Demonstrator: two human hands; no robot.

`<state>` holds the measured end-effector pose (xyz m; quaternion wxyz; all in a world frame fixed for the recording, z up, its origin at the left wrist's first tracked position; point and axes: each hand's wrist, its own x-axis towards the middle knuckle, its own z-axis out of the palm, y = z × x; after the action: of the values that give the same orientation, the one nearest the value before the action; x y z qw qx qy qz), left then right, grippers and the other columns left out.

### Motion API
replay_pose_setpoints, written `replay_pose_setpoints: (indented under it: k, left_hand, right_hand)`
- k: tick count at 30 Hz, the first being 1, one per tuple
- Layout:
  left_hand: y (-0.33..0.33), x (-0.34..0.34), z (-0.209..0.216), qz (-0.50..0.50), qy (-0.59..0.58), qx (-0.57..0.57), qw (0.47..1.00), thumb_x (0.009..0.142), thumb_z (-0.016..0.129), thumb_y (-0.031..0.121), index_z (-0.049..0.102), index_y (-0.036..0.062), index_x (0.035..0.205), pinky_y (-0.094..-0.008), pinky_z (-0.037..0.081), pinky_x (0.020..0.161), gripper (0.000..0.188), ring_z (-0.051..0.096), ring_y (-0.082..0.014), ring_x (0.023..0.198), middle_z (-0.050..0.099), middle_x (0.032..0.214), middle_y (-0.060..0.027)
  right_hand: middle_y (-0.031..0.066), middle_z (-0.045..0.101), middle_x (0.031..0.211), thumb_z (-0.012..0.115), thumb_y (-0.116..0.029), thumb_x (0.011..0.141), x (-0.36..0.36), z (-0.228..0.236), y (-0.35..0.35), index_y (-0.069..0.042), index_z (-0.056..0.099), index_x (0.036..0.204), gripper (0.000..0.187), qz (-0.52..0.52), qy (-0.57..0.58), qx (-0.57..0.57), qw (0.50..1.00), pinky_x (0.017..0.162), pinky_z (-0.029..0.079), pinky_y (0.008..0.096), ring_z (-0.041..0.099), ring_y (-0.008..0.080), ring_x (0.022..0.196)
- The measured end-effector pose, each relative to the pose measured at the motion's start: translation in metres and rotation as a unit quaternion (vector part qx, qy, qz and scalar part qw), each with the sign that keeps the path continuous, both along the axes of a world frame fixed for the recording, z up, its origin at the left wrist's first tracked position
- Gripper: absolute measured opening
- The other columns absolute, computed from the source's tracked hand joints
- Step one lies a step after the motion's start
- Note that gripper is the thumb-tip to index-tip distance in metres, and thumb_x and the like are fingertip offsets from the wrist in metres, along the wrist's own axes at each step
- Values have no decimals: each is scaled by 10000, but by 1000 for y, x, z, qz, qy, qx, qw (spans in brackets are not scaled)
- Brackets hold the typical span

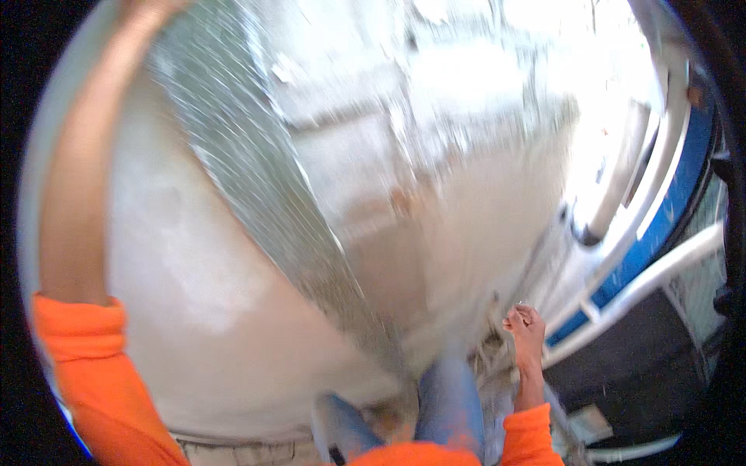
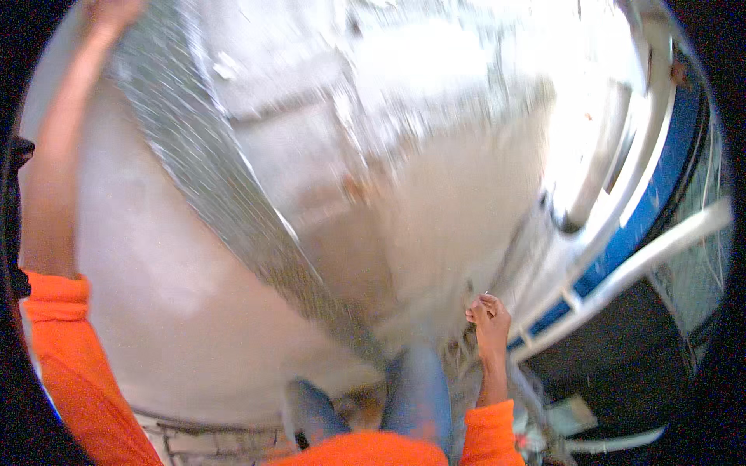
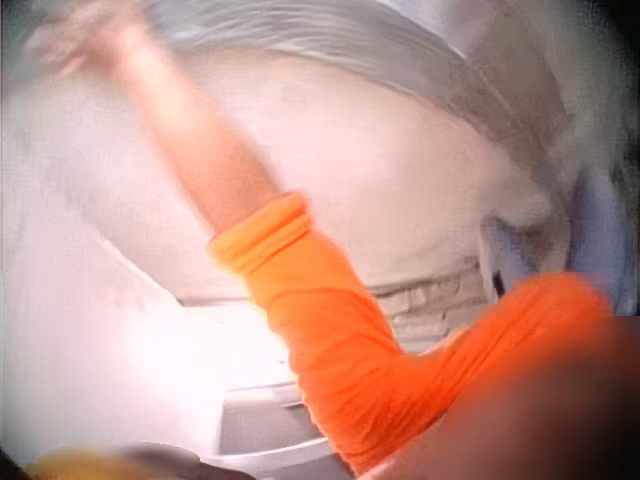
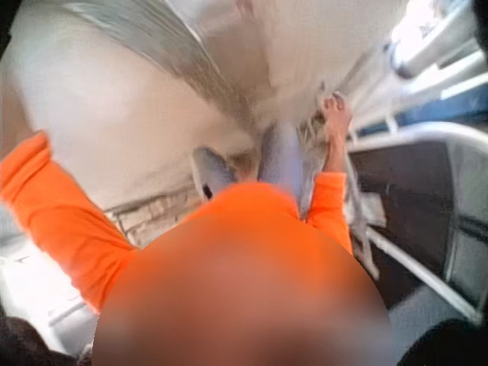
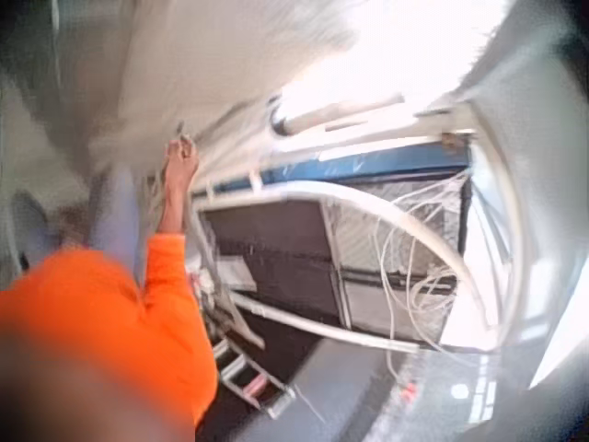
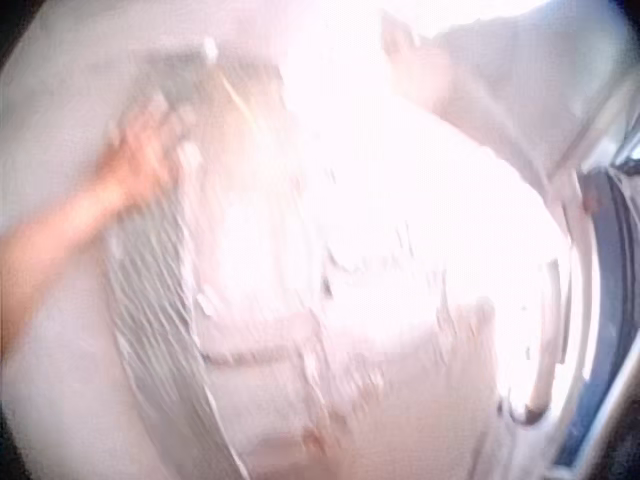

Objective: The person secures a strip of wire mesh to a concrete wall using a hammer and nails. They repeatedly position the mesh, insert nails, and hammer them into the wall while standing on a ladder.

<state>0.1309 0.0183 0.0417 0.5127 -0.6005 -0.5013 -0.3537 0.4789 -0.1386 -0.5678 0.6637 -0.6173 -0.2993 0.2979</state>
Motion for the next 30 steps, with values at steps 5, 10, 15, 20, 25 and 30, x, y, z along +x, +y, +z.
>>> replay_pose_setpoints:
  k: [5,10,15,20,25,30]
  left_hand:
    - [12,-25,15,-30,-5,125,992,983,579,587,459,233,1569,-575,204,1273,696,234,-348,1580,258,1703,-176]
    - [38,-45,30,-49,71,194,977,932,531,733,397,446,1579,-623,317,1196,721,259,-346,1563,281,1697,-128]
    - [39,-46,29,-59,55,163,983,893,556,780,426,401,1575,-565,312,1218,791,231,-340,1576,260,1710,-119]
    - [25,-40,25,-53,27,117,991,868,607,763,352,401,1609,-516,239,1254,862,146,-284,1601,168,1737,-99]
    - [18,-37,23,-51,16,86,995,826,639,784,353,388,1612,-516,227,1261,925,131,-285,1605,152,1742,-95]
    - [20,-37,24,-60,19,93,994,796,656,800,340,387,1618,-537,233,1252,972,129,-292,1606,151,1742,-104]
  right_hand:
    - [86,726,979,723,-194,986,-77,272,75,14,733,1123,249,131,-198,303,923,772,578,306,707,148,890]
    - [81,696,837,728,-158,953,-163,478,119,-89,777,1053,131,36,-350,583,733,684,525,360,672,242,757]
    - [118,783,892,713,-138,949,-202,588,151,-40,765,1108,194,-71,-378,606,697,788,580,316,770,180,829]
    - [125,793,908,738,-159,912,-204,620,164,-43,778,1073,202,-58,-405,552,726,835,589,339,778,217,846]
    - [120,795,917,738,-159,907,-198,619,169,-56,787,1066,195,-32,-433,564,703,847,587,331,777,214,853]
    - [156,763,857,691,-92,853,-201,619,166,-31,770,968,153,-21,-398,600,693,818,580,392,757,313,805]
